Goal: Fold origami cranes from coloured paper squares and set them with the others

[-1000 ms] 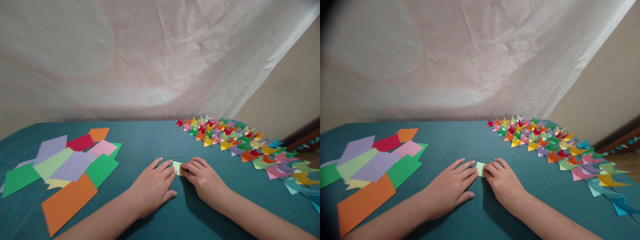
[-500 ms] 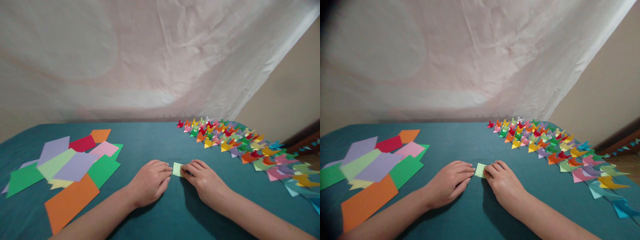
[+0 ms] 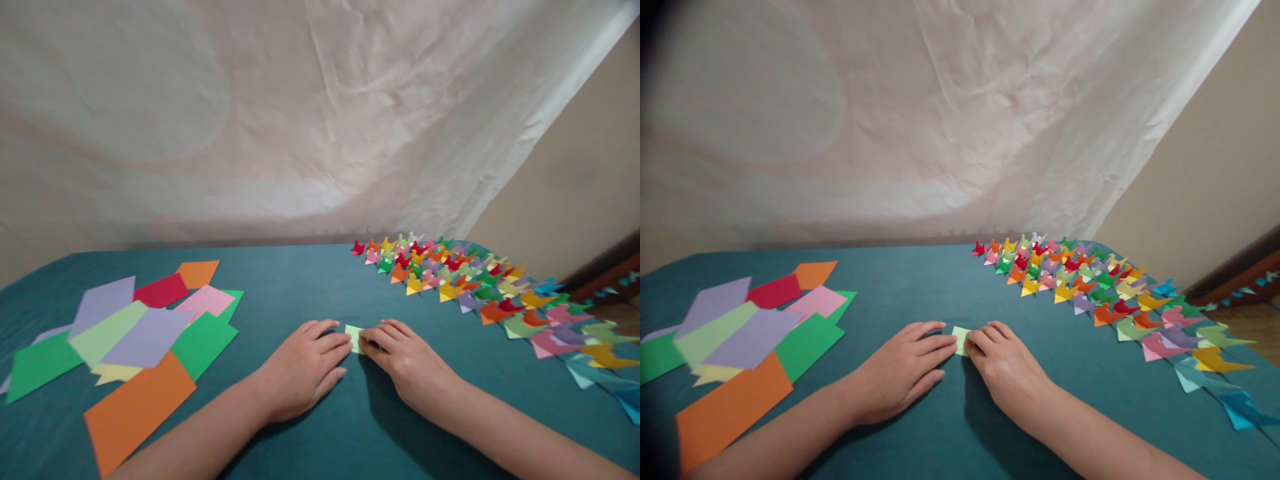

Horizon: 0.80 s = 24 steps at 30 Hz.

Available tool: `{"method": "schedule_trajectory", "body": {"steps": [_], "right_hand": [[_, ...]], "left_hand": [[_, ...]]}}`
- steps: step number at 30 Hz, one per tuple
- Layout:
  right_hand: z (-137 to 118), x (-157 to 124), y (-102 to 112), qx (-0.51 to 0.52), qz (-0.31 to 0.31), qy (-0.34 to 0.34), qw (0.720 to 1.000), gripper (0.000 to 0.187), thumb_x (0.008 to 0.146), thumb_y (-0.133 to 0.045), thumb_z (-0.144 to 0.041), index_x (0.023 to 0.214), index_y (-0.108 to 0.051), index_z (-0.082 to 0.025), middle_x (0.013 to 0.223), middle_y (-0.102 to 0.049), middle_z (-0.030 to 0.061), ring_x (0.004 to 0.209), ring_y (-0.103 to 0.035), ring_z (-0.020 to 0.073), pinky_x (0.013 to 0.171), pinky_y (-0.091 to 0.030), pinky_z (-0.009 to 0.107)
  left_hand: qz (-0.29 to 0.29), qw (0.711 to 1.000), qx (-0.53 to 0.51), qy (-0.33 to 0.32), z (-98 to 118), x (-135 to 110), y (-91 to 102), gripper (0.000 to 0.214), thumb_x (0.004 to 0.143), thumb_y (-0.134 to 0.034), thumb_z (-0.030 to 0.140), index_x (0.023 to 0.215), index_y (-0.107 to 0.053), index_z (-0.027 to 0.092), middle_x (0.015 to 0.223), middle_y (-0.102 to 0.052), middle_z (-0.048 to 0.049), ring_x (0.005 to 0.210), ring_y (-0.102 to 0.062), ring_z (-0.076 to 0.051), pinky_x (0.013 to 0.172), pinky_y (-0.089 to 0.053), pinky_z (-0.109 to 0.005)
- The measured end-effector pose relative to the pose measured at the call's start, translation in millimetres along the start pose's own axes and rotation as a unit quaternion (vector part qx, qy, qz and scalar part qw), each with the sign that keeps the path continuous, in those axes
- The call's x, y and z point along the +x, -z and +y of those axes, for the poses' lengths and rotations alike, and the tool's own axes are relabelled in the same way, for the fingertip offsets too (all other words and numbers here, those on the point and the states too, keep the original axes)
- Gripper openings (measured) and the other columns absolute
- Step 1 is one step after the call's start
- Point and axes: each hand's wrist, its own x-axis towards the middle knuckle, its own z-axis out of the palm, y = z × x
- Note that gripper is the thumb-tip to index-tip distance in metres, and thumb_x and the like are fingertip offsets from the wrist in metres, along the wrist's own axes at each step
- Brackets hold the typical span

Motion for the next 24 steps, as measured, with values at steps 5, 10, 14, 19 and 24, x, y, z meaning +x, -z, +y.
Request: {"method": "schedule_trajectory", "body": {"steps": [5, 10, 14, 19, 24], "right_hand": [[0, 0, 5, -0.04, -0.023, -0.011, 0.999, 0.031, 0.081, -0.051, -0.005, 0.107, -0.063, -0.018, 0.102, -0.064, 0.0068, 0.092, -0.057, 0.0195, 0.097, -0.035, 0.045], [0, 0, 11, -0.045, -0.032, -0.005, 0.998, 0.032, 0.08, -0.049, -0.004, 0.105, -0.065, -0.017, 0.104, -0.065, 0.0068, 0.09, -0.059, 0.0184, 0.096, -0.037, 0.042], [0, 2, 12, -0.052, -0.044, 0.001, 0.998, 0.034, 0.079, -0.047, -0.002, 0.104, -0.065, -0.016, 0.108, -0.065, 0.0076, 0.09, -0.06, 0.0187, 0.095, -0.037, 0.042], [1, 2, 14, -0.03, -0.059, -0.012, 0.998, 0.033, 0.078, -0.049, -0.003, 0.104, -0.065, -0.015, 0.108, -0.064, 0.0081, 0.092, -0.059, 0.0193, 0.095, -0.038, 0.041], [3, -4, 15, 0.022, -0.082, -0.022, 0.996, 0.041, 0.076, -0.049, -0.004, 0.114, -0.06, -0.016, 0.117, -0.06, 0.01, 0.101, -0.054, 0.0198, 0.088, -0.043, 0.035]], "left_hand": [[-0.017, 1.0, 0.015, 0.014, 2, 0, 2.2, 0.036, 0.093, -0.041, 0.036, 0.125, -0.049, 0.022, 0.128, -0.054, -0.003, 0.123, -0.039, -0.025, 0.103, -0.027, -0.042], [-0.017, 1.0, 0.016, 0.015, 1, 1, 2.5, 0.038, 0.093, -0.041, 0.037, 0.127, -0.047, 0.024, 0.129, -0.053, -0.0026, 0.124, -0.039, -0.025, 0.104, -0.025, -0.042], [-0.014, 1.0, 0.008, 0.011, 1, 1, 3.3, 0.036, 0.093, -0.041, 0.037, 0.126, -0.049, 0.024, 0.129, -0.053, -0.0029, 0.123, -0.04, -0.024, 0.103, -0.026, -0.042], [-0.01, 1.0, -0.003, 0.006, -1, 0, 3.1, 0.035, 0.093, -0.04, 0.035, 0.125, -0.049, 0.024, 0.128, -0.054, -0.004, 0.123, -0.04, -0.025, 0.102, -0.027, -0.043], [-0.004, 1.0, -0.017, 0.003, -5, 0, 1.9, 0.033, 0.094, -0.04, 0.034, 0.123, -0.052, 0.026, 0.126, -0.055, -0.0031, 0.12, -0.042, -0.023, 0.101, -0.031, -0.042]]}}
